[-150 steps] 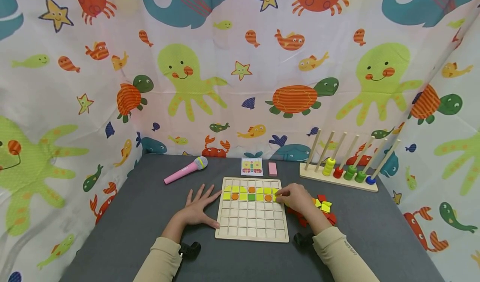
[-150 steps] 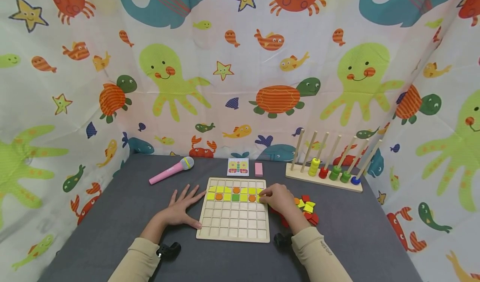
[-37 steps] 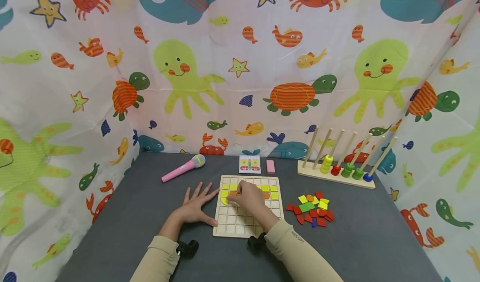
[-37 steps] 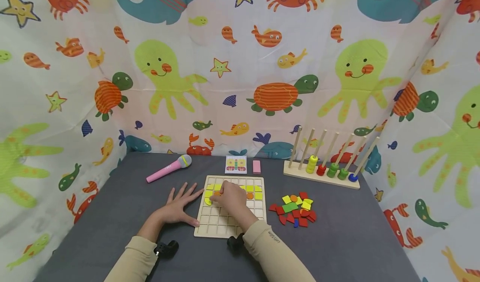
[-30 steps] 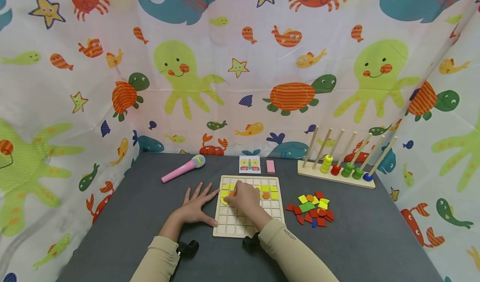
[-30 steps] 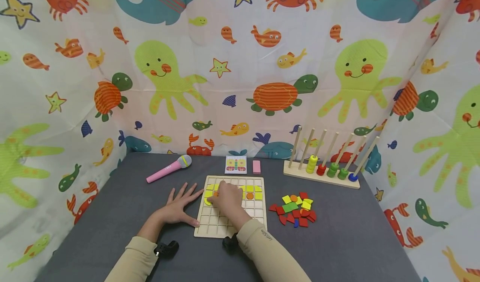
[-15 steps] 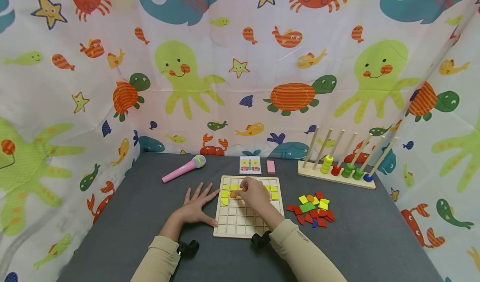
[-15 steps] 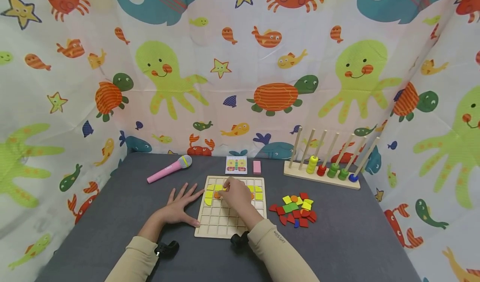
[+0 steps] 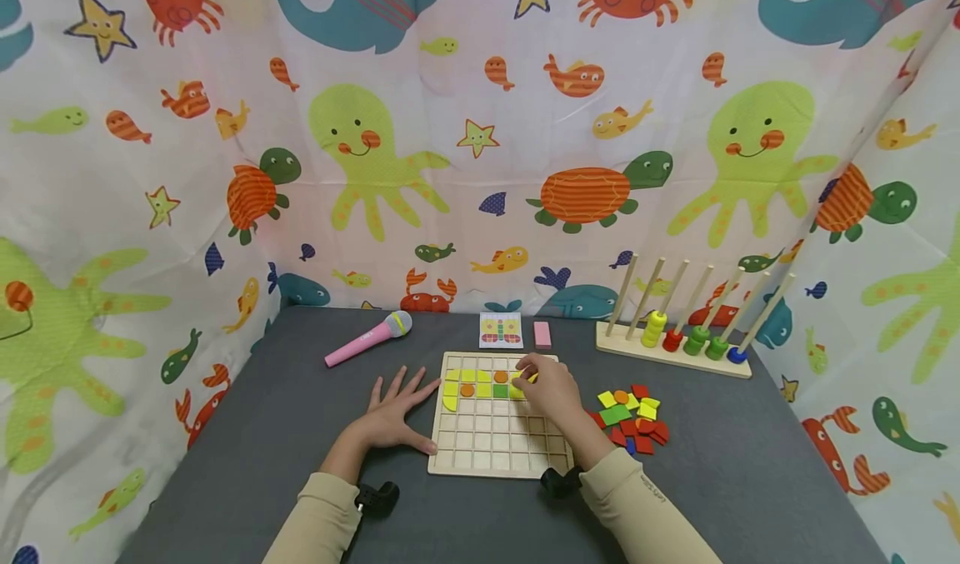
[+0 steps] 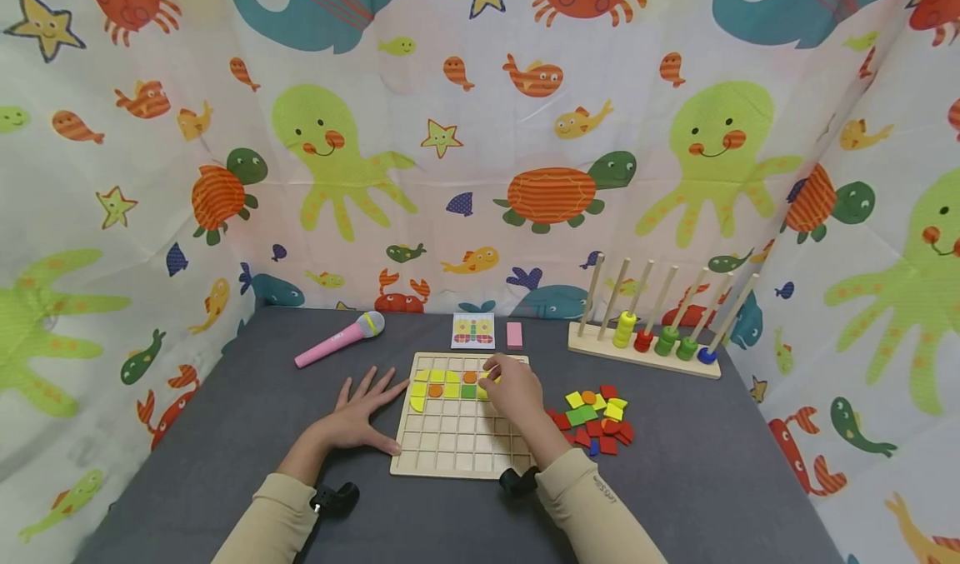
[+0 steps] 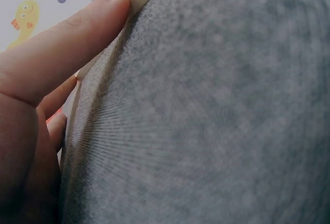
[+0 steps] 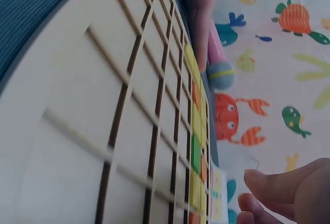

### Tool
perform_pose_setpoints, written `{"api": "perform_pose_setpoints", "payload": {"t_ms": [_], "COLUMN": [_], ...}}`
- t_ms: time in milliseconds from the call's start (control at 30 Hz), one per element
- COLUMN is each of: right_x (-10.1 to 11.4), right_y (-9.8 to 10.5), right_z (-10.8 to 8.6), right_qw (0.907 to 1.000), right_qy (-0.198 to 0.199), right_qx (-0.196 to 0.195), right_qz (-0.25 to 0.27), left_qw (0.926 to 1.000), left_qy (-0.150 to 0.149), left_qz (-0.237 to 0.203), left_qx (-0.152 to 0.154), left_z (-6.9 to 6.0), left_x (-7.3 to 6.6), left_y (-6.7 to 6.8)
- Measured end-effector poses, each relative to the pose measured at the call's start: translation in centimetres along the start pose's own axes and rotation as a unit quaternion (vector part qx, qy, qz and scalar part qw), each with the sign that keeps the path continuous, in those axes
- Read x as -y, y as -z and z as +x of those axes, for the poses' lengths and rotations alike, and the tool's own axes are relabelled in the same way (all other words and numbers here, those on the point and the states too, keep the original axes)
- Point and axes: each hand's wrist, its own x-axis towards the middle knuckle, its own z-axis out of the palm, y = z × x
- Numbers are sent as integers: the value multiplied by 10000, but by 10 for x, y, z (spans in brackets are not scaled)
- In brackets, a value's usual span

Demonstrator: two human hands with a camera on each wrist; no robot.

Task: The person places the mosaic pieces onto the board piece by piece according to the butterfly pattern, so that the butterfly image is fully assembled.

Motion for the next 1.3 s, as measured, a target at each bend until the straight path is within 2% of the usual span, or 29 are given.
{"api": "perform_pose_setpoints", "payload": {"t_ms": [133,267,433,600,733,867,1033,1300], "right_x": [-13,-24,-42,-64,-81,-97,-112,-118], "right_y": [8,18,28,39,51,62,71,77], "right_z": [-2,-5,-8,-11,-15,-20,-26,-25], "right_qw": [9999,9996,9990,9981,9978,9975,9952,9879], "right_qy": [-77,-124,-270,-475,-527,-530,-782,-923], "right_qx": [-100,-186,-274,-364,-390,-420,-254,-62], "right_qz": [97,171,224,156,38,-185,-524,-1245], "left_qw": [9999,10000,9999,9997,9997,9999,9999,9999], "left_qy": [40,5,86,208,169,117,144,112], "left_qz": [111,34,81,158,171,75,22,-21], "left_qx": [-25,-4,31,12,2,17,37,-32], "left_z": [0,0,2,1,1,2,2,2], "left_x": [0,1,3,0,-1,-1,0,-1], "left_y": [1,1,-4,-3,-2,-2,-3,-2]}}
